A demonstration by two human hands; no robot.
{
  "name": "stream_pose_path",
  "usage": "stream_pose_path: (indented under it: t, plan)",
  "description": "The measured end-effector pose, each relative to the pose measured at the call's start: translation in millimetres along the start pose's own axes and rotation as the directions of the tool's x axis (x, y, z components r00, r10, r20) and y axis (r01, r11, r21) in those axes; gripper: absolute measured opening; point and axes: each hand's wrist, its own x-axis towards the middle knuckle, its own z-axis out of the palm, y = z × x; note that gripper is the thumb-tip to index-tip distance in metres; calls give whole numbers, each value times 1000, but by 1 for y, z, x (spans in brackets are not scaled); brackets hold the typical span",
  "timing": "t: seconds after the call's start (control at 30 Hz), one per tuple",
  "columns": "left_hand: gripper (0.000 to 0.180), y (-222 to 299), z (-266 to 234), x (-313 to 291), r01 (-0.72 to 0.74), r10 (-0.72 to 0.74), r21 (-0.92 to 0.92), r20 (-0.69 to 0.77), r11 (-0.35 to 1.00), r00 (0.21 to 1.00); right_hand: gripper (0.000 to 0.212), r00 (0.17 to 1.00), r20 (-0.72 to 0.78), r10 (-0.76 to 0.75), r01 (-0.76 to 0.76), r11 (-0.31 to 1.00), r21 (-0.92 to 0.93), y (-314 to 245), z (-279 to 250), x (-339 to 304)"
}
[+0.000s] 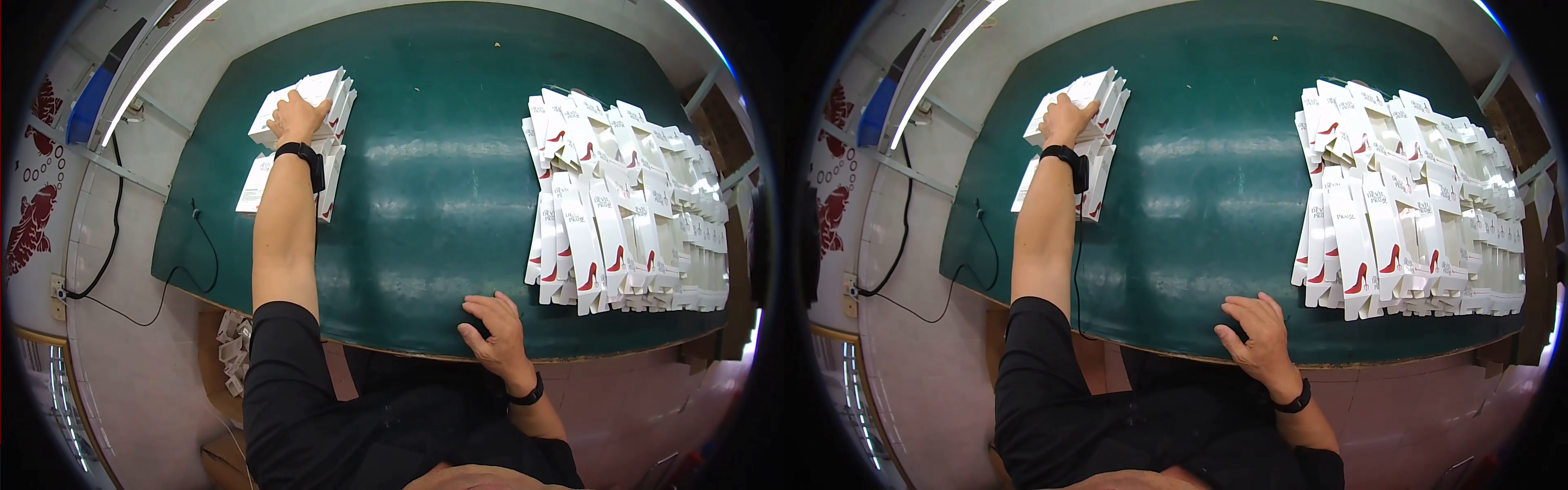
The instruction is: The person picks up a flat box from a stack, folds the flaps to shape it, and places the assembled box onto a separate pile, repeating the process several times.
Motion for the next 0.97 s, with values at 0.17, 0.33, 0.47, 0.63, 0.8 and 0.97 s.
stream_pose_path:
  t: [0.17,0.33,0.47,0.63,0.8,0.97]
  plan:
    - [87,-1,3,0,12,-11,13,-16,1000,1000,30,1000,2,0,0,1000,8,0,0,0]
    - [82,5,3,-4,21,-20,-67,7,998,1000,30,1000,1,4,-4,1000,7,1,-1,-2]
    - [85,9,1,-5,-5,5,-22,-1,1000,1000,30,1000,-12,21,-21,1000,-3,1,-2,-5]
    - [95,-4,3,2,-46,46,-13,2,999,999,31,1000,-15,12,-12,1000,-7,5,1,-3]
    - [95,-18,-10,-4,-249,221,-153,-176,956,959,32,1000,-28,-8,9,1000,29,5,2,-6]
    - [87,14,-36,-71,-519,496,-574,-214,633,841,31,998,-69,-10,12,1000,22,11,3,-12]
